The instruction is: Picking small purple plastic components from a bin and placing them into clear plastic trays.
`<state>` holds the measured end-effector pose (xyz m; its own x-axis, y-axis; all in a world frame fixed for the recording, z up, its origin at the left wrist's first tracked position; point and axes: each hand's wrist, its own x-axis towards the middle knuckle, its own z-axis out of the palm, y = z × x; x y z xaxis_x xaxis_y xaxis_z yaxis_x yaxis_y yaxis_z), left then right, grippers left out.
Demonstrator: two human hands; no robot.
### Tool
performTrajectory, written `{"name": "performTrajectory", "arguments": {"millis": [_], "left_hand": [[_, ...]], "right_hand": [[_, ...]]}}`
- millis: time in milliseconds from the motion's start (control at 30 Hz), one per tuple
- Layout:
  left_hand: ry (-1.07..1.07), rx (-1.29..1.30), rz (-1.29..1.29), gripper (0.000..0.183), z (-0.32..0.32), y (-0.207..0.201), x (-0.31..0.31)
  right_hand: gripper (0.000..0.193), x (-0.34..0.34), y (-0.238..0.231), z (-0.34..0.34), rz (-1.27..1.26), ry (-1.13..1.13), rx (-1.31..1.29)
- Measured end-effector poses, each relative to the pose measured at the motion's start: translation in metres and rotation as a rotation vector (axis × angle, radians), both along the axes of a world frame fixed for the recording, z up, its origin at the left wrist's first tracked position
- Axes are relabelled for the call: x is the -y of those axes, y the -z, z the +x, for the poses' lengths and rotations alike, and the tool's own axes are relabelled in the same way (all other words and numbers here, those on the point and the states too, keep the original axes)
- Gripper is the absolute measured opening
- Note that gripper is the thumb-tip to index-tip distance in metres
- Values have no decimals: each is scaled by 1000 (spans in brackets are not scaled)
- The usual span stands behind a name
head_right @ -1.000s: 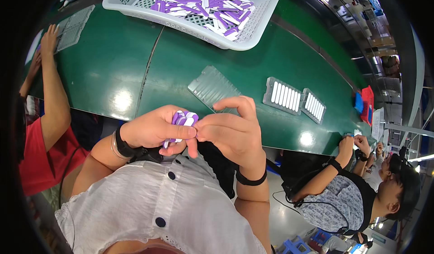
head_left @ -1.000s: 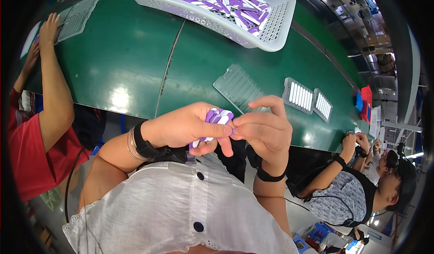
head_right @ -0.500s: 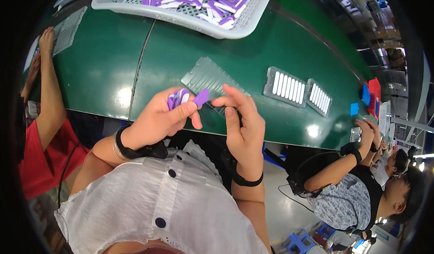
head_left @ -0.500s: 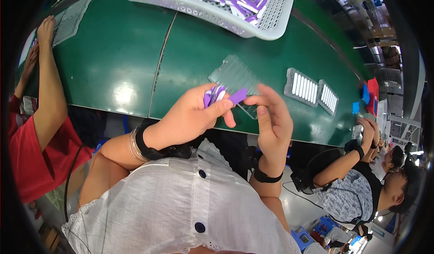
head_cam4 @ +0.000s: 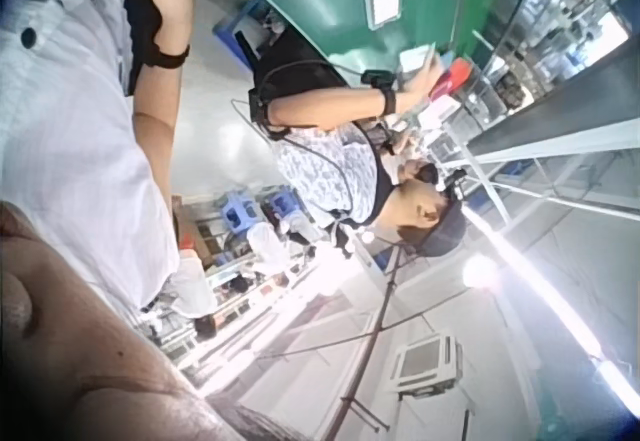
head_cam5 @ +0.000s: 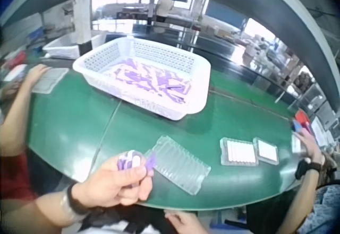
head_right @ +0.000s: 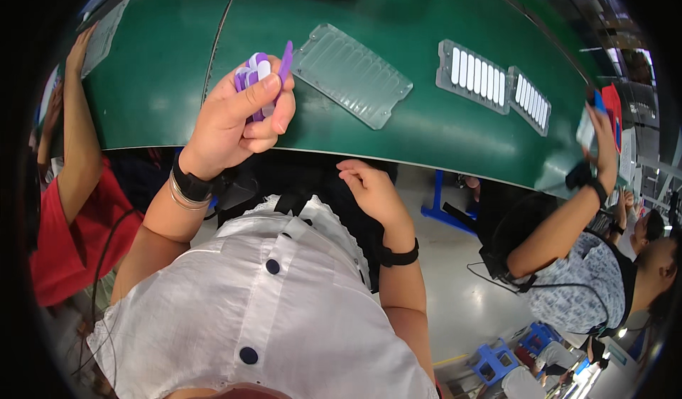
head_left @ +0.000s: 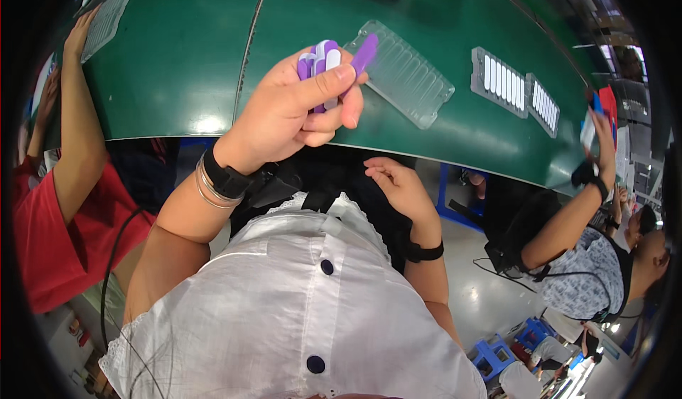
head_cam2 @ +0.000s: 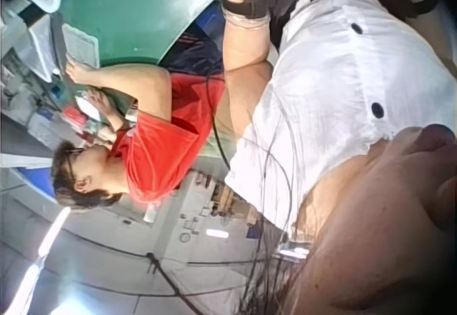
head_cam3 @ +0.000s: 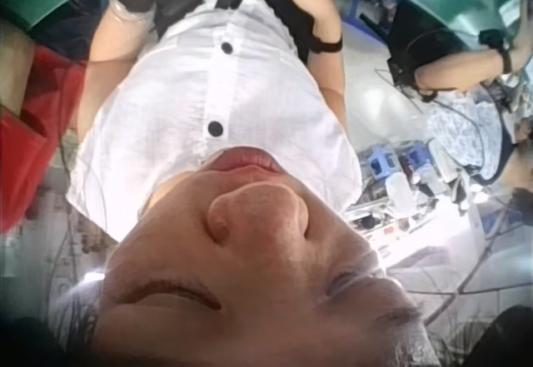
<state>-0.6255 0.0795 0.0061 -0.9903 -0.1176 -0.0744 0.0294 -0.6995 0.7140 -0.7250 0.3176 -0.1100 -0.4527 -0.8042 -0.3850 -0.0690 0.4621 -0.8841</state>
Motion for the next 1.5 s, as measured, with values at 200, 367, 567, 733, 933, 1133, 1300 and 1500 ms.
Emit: {"name": "performTrajectory", "arguments": {"millis": [200, 367, 567, 733, 933, 1133, 1300, 1500], "left_hand": [[-29, -61, -46, 16, 2, 5, -3], [-22, -70, -2, 18, 4, 8, 1], [-39, -88, -51, 19, -5, 5, -2], [-60, -48, -85, 20, -8, 2, -2], [-70, 19, -104, 18, -9, 0, -4], [-98, 56, -232, 14, -11, -5, -19], [-135, 100, -412, 18, -8, -11, -27], [-119, 200, -481, 17, -9, -21, -27]], "right_hand": [[24, -19, 77, 15, 212, -127, -604], [27, -15, 89, 30, 447, -265, -714], [22, -14, 90, 29, 429, -317, -717], [21, -12, 86, 34, 428, -328, -738], [26, -3, 79, 30, 185, -338, -719], [25, 2, 63, 26, 76, -271, -575], [23, 7, -17, 16, -214, -189, -267], [20, 9, -129, 3, -247, -129, 30]]}}
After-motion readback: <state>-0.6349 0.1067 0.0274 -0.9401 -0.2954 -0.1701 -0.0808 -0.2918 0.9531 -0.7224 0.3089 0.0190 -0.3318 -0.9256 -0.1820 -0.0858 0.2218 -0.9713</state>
